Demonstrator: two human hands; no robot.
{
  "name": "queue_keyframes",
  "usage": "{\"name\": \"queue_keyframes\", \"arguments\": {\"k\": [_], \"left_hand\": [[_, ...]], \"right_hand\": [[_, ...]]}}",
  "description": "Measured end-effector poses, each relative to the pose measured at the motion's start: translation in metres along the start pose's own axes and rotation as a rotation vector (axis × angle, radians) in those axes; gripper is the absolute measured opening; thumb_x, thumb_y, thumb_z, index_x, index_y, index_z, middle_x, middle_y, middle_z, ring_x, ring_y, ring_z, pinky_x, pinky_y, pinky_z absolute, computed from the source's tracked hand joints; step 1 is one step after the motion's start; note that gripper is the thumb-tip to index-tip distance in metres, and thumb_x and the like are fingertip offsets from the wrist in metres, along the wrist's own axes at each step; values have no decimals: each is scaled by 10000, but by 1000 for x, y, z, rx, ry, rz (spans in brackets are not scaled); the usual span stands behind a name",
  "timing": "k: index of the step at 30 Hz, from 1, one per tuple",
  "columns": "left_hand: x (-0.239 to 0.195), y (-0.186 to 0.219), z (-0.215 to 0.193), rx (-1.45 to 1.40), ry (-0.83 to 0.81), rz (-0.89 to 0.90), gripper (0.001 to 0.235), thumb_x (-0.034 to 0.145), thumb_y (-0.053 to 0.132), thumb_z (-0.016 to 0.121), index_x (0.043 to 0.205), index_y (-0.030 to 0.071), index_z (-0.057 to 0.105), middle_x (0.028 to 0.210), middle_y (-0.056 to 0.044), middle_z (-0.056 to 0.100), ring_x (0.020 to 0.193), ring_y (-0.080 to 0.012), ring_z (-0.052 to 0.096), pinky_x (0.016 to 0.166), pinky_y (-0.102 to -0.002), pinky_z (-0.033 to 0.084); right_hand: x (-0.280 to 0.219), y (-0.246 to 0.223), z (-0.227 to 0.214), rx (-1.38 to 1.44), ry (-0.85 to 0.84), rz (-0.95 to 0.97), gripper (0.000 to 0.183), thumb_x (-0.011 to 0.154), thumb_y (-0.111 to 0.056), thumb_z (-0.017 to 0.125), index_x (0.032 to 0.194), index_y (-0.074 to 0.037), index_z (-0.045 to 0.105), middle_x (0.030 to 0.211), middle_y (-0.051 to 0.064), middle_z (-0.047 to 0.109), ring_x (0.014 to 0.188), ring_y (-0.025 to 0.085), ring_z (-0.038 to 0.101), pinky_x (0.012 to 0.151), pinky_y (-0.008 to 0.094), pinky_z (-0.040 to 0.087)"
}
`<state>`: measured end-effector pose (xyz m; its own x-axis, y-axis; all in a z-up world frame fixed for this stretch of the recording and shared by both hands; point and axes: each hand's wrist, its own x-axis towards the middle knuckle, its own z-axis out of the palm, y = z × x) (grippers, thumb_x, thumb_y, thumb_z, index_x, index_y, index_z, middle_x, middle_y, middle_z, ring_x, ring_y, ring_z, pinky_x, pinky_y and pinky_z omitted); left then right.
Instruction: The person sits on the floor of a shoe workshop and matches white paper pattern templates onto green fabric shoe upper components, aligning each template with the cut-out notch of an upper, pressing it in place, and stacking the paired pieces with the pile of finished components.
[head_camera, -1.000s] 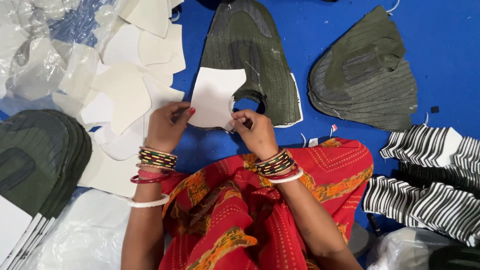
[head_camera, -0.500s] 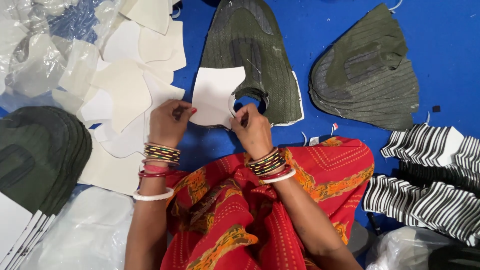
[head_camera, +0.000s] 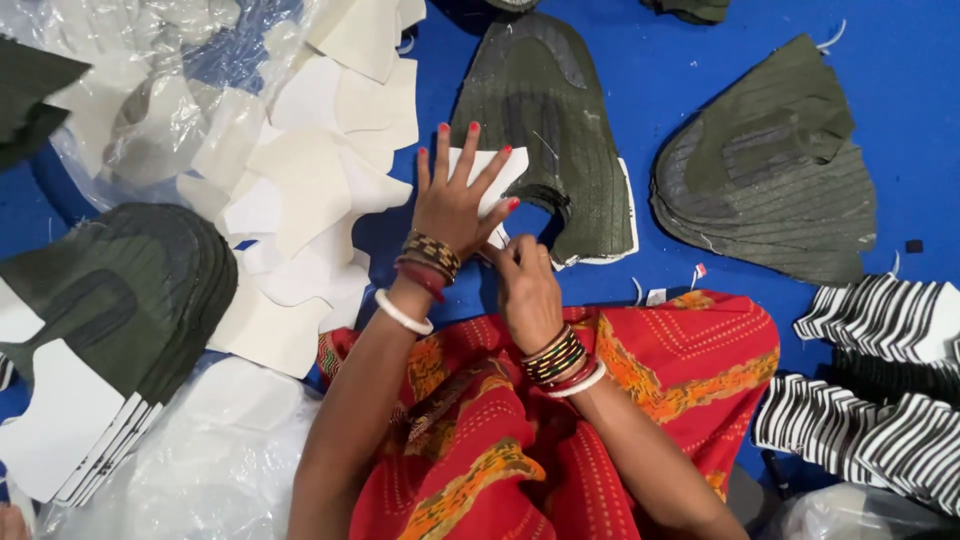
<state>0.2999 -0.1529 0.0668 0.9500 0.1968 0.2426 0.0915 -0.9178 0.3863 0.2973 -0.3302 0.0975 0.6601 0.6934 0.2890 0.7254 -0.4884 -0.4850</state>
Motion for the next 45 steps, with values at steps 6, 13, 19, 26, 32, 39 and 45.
{"name": "queue_keyframes", "arguments": {"k": [6, 13, 19, 26, 32, 39, 45], "left_hand": [[-27, -14, -7, 89, -70, -35, 597, 996, 484, 545, 1561, 305, 474, 1686, -93, 281, 1546, -425, 220, 1173, -699, 122], [-138, -107, -48, 288, 190, -530, 744, 826, 274, 765, 1535, 136, 587, 1671, -239, 397, 1567, -459, 181, 1185, -691, 84], [-116, -45, -123, 145, 172, -563, 160, 1088, 190, 654, 1186, 109, 751, 1237, -77, 707, 1261, -261, 573, 1236, -580, 203], [-119, -60, -105, 382, 89, -390, 400, 768, 166, 767, 1141, 23, 760, 1234, -227, 652, 1065, -419, 571, 899, -469, 470], [-164, -108, -81, 224, 126, -437, 346, 972, -17, 628, 1299, 55, 716, 1184, -154, 667, 1050, -380, 593, 991, -471, 490], [-178, -98, -134, 249, 98, -351, 145, 1053, -20, 653, 1171, 10, 732, 1197, -184, 683, 1080, -320, 695, 875, -363, 568], [-94, 39, -198, -198, -248, -290, 237, 903, 68, 672, 1113, 93, 777, 1010, -121, 759, 961, -226, 771, 887, -353, 576]], "right_hand": [[0, -9, -14, 85, -16, 35, 488, 805, 41, 618, 1269, -73, 717, 953, 155, 520, 879, 337, 545, 788, 440, 487], [-10, -5, -23, 389, 56, 127, 386, 870, 36, 596, 1227, -60, 706, 1049, 140, 573, 943, 304, 614, 848, 378, 527], [-12, -17, -40, 406, 149, 86, 292, 868, 40, 641, 1120, -80, 728, 1124, 131, 610, 1031, 308, 646, 886, 369, 549], [-15, -25, -60, 579, 90, 42, 247, 914, 40, 649, 1116, -92, 702, 1081, 94, 619, 995, 270, 636, 851, 362, 546], [-38, -9, -49, 594, 4, 71, 278, 880, 45, 672, 1113, -104, 698, 1058, 86, 625, 998, 265, 639, 838, 352, 519], [-28, -16, -71, 618, -50, 105, 276, 910, 19, 656, 1151, -106, 704, 1107, 84, 627, 1038, 248, 659, 881, 351, 532], [2, -24, -122, 598, 176, -62, 567, 921, -110, 725, 1396, 57, 465, 1376, 247, 487, 1210, 421, 546, 1017, 462, 469]]}}
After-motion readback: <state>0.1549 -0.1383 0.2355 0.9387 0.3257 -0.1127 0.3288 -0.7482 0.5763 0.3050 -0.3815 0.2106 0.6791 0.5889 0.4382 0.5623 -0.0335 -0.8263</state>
